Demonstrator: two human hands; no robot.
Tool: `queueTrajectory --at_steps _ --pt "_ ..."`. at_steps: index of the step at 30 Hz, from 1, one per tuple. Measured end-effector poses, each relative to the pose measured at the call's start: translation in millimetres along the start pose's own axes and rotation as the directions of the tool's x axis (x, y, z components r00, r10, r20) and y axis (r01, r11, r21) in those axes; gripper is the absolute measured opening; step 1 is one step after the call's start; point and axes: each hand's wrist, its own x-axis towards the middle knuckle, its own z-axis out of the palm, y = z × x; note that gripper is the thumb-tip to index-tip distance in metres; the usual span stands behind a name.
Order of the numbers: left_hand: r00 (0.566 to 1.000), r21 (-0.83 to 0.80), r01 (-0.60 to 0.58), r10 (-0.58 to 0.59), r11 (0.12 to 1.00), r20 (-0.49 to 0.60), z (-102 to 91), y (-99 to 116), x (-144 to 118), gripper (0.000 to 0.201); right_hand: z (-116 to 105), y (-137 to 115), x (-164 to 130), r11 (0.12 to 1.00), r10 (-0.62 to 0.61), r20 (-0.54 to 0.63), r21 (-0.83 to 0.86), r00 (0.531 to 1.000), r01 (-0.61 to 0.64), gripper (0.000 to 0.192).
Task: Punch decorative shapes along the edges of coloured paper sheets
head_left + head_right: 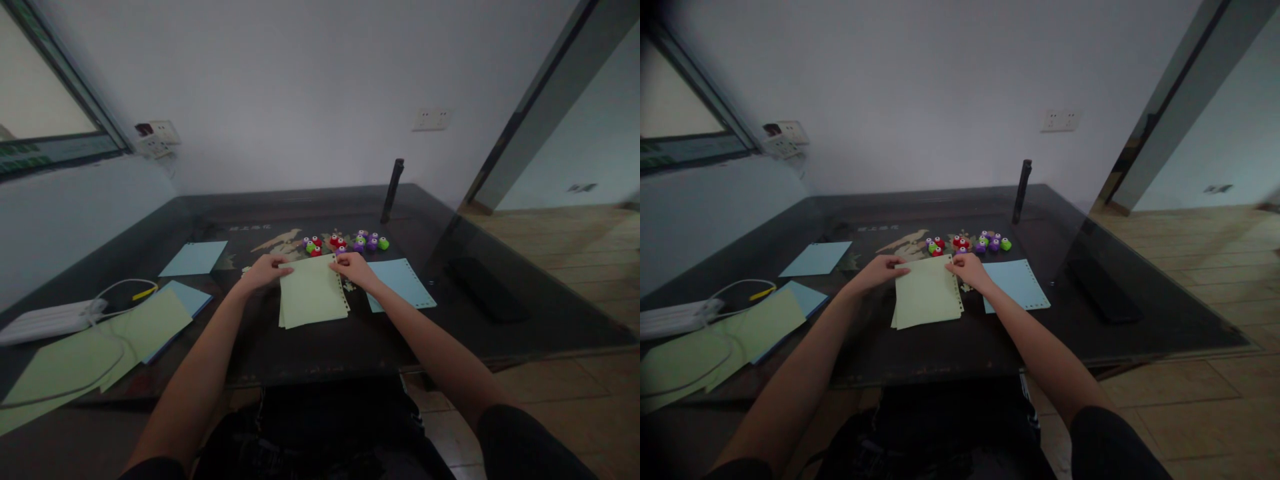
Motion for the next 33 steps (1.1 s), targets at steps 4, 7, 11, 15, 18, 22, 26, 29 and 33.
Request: queueTrajectory --at_steps 4,7,11,15,18,22,26,29,33 --pt "0.995 -0.144 0.084 -0.09 0.986 -0.034 -3.7 2 -3 0.033 -4 -2 -3 0.976 0.071 0.171 0.193 0.983 -0.104 0.022" --pt "0.988 -0.223 0.111 -0.132 0.969 -0.082 -3.0 2 -3 0.033 -5 -2 -5 0.925 0.127 0.299 0.308 0.946 -0.222 0.022" --pt "0.978 -0.345 0.107 -0.161 0.932 -0.13 2.5 4 -3 0.042 -6 0 -4 0.899 0.161 0.262 0.358 0.951 -0.251 0.017" --pt "0.986 -0.471 0.122 -0.16 0.873 -0.041 12.3 10 -5 0.049 -7 -2 -2 0.857 0.2 0.163 0.449 0.966 -0.253 0.011" --pt "0.986 -0.432 0.17 -0.15 0.886 0.079 23.0 16 -9 0.05 -10 -4 -1 0.846 0.221 0.098 0.476 0.97 -0.24 0.012" --pt "0.972 -0.358 0.205 -0.146 0.911 0.183 36.5 22 -13 0.055 -12 -4 0 0.837 0.237 0.041 0.498 0.971 -0.226 0.018" --pt "0.961 -0.337 0.208 -0.128 0.918 0.244 43.1 27 -16 0.053 -11 -3 2 0.825 0.236 -0.022 0.533 0.972 -0.188 0.018" --pt "0.965 -0.342 0.189 -0.108 0.921 0.24 45.3 27 -16 0.051 -11 -2 2 0.828 0.219 -0.042 0.537 0.975 -0.163 0.021" --pt "0.979 -0.418 0.171 -0.109 0.892 0.17 45.1 22 -12 0.039 -13 0 3 0.888 0.168 -0.143 0.451 0.975 -0.087 0.031"
